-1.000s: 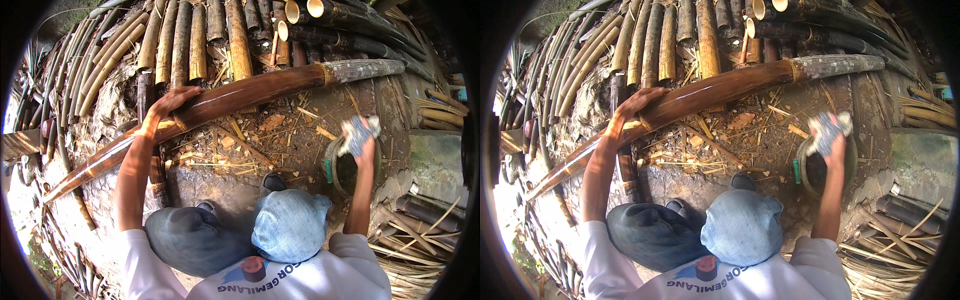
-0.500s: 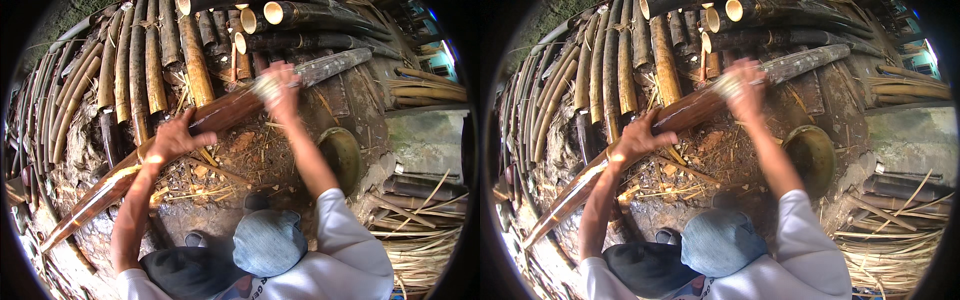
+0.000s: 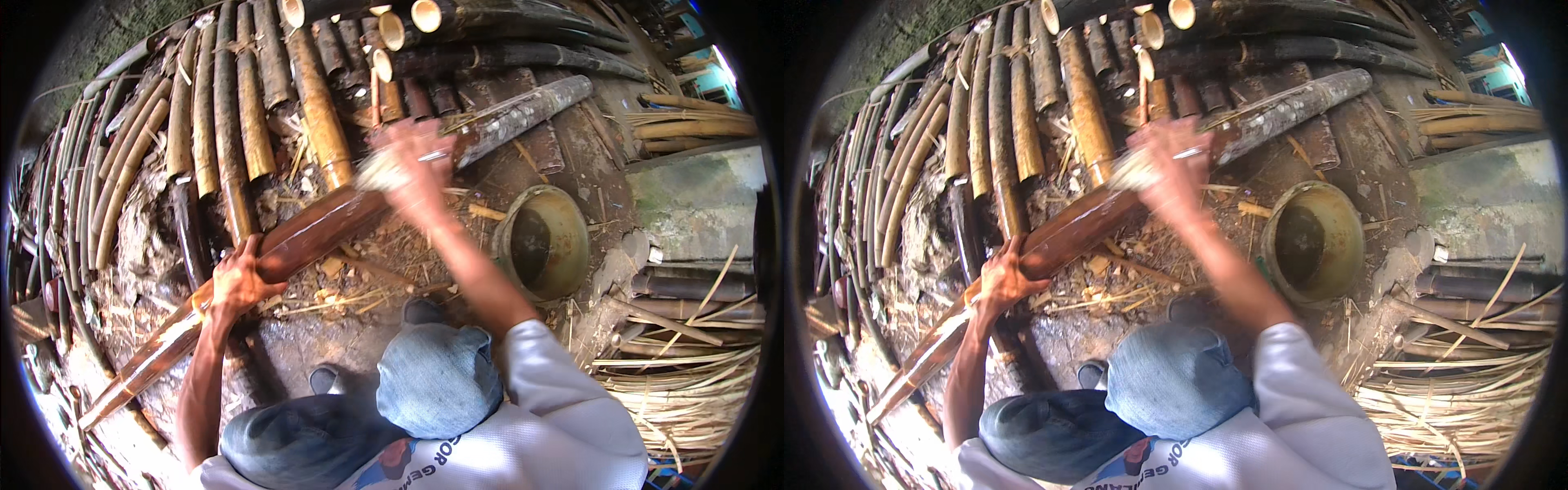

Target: The person sits on the ground and rubs a long bamboo pole with a cloth, repeatedly dipping the cloth into a bucket of liquid. The person rotates the pole to cover different sections and continues the rubbing motion along its length.

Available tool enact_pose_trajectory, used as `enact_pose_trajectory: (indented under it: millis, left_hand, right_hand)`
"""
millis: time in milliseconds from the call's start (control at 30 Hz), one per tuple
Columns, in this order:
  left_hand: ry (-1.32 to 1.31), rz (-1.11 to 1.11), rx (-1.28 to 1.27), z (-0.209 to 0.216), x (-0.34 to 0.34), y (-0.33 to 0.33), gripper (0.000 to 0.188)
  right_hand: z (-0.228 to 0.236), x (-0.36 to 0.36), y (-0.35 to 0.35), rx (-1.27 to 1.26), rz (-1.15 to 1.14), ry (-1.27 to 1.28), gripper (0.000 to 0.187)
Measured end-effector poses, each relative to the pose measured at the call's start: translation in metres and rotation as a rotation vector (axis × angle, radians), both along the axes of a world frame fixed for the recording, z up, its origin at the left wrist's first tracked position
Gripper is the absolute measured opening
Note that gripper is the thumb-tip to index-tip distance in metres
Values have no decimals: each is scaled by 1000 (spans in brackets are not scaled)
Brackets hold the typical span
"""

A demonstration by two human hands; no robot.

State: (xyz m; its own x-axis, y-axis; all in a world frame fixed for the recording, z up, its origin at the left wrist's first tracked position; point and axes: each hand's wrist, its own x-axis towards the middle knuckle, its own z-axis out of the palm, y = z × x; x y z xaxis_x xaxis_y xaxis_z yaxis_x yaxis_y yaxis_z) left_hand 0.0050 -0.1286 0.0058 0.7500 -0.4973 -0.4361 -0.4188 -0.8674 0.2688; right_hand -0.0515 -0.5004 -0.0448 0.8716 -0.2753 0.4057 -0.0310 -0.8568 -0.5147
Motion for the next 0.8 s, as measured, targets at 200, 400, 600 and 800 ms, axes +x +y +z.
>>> enact_pose_trajectory:
  millis: [200, 400, 600, 800]
  left_hand:
    - [-259, -89, -117, -10, -24, 54, 102]
    - [53, -367, -146, 4, 33, 66, 89]
    - [72, -287, -663, 36, 21, 72, 37]
    - [819, 121, -769, 24, 52, 64, 61]
  right_hand:
    - [-18, -6, -80, -150, -154, 142, 37]
    - [8, -2, 180, -83, 577, 61, 61]
    - [-2, 24, -71, -596, -38, 102, 50]
    - [27, 28, 55, 200, -6, 426, 56]
